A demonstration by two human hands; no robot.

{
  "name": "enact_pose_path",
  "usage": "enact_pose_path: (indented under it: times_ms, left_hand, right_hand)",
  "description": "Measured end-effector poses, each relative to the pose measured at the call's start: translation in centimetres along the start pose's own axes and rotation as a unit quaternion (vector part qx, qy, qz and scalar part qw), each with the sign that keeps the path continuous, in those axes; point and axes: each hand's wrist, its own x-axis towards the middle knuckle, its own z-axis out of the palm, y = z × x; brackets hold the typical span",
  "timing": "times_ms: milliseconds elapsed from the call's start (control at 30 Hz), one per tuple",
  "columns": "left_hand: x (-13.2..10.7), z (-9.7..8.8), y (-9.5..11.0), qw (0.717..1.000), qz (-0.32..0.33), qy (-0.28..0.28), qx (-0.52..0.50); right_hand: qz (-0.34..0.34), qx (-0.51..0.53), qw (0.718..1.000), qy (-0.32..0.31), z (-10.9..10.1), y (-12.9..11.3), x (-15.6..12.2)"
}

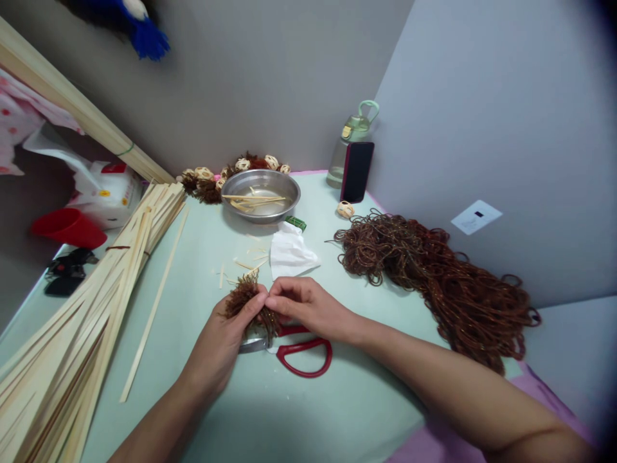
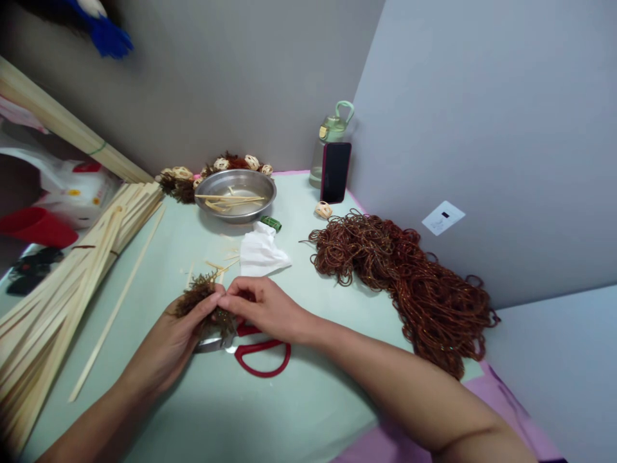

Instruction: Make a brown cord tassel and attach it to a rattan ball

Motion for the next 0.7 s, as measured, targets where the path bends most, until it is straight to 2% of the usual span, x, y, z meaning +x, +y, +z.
enact_pose_path:
  times_ms: [67, 233, 367, 433, 533, 600, 700]
  left_hand:
    - [0.03, -0.05, -0.09, 1.000, -0.004, 0.010, -0.003]
    - [-0.01, 0.07, 0.09, 0.999, -0.023, -0.004, -0.045]
    - [0.00, 0.11, 0.36, 0.995, -0.048, -0.001, -0.083]
    - [0.04, 0.10, 0.41, 0.995, -0.049, 0.002, -0.089]
    - [0.05, 0.08, 0.40, 0.995, -0.044, 0.000, -0.090]
    - [0.04, 0.08, 0.40, 0.995, -0.044, -0.004, -0.086]
    - [0.03, 0.11, 0.48, 0.995, -0.049, -0.001, -0.083]
  right_hand:
    - [-0.012, 0.011, 1.000, 0.016, 0.10, 0.17, 0.05]
    - [-0.033, -0.005, 0.997, 0.072, 0.16, 0.31, 0.12]
    - [-0.091, -0.122, 0.981, 0.118, 0.27, 0.24, -0.21]
    - [-0.154, -0.194, 0.959, 0.137, 0.24, 0.21, -0.40]
    - [-0.250, -0.299, 0.913, 0.121, 0.07, 0.30, -0.58]
    - [-0.281, -0.367, 0.880, 0.106, -0.05, 0.44, -0.64]
    - [-0.303, -0.459, 0.827, 0.114, -0.11, 0.61, -0.74]
